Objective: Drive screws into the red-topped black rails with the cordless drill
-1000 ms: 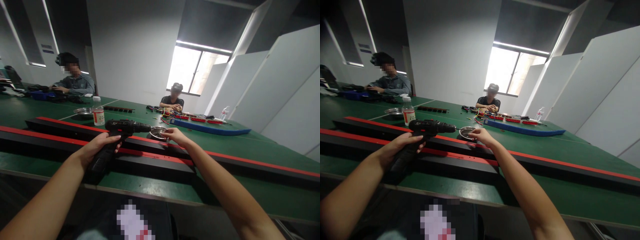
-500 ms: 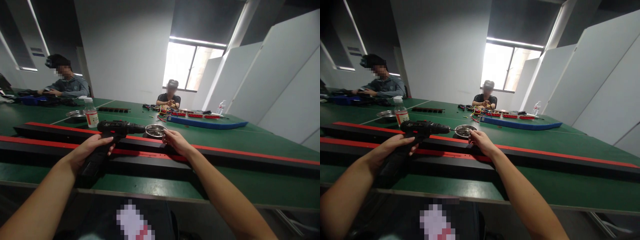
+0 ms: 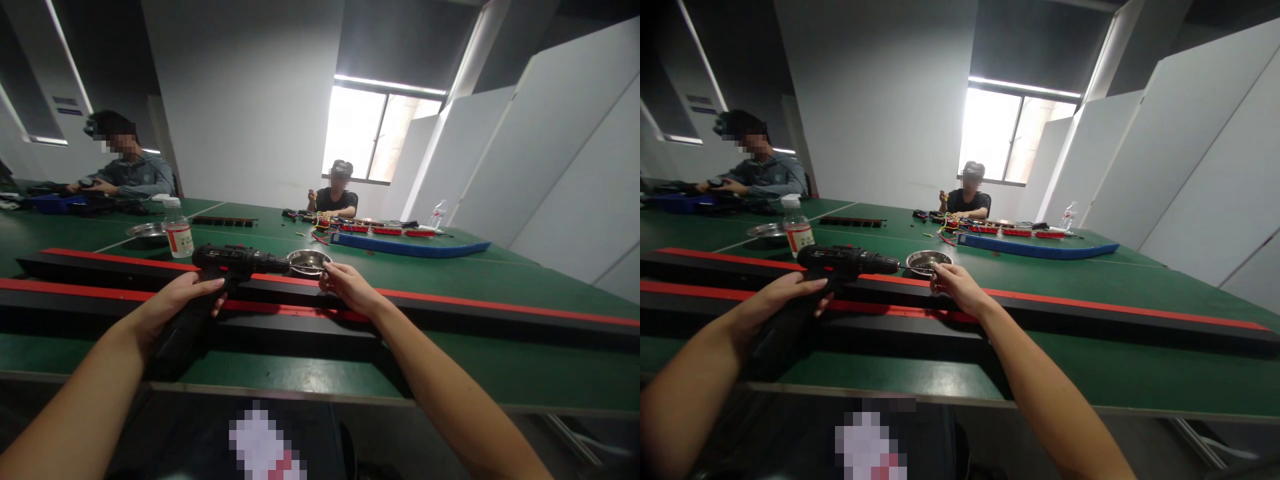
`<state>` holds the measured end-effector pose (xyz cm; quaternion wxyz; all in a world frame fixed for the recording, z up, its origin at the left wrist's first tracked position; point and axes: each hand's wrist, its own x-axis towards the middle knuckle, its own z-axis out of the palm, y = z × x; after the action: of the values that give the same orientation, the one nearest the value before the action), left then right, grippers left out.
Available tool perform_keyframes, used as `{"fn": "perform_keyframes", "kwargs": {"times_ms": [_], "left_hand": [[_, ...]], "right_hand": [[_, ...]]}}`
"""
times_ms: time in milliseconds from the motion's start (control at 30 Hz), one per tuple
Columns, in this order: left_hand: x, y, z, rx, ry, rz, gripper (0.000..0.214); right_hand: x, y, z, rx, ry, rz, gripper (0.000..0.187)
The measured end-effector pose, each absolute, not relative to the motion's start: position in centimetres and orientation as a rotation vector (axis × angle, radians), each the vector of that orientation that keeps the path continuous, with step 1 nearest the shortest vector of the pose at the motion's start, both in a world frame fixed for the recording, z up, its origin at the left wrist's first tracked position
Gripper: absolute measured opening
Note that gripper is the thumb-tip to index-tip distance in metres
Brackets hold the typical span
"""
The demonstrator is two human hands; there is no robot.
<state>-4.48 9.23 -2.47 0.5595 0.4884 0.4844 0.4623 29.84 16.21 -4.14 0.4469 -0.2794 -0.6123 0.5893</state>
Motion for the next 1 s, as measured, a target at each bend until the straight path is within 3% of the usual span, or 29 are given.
{"fn": "perform_keyframes", "kwargs": {"times_ms": [667, 1000], "left_hand": [[-4.2, 8.9, -2.1, 1.211, 1.162, 1.063, 0.028], [-5.0, 10.3, -1.8, 1.369, 1.239, 1.012, 0.030]], "right_hand": [[29.9, 16.7, -4.8, -0.821, -1.684, 1.232, 0.049], [29.6, 17.8, -5.2, -1.015, -1.777, 0.903, 0.047]]}}
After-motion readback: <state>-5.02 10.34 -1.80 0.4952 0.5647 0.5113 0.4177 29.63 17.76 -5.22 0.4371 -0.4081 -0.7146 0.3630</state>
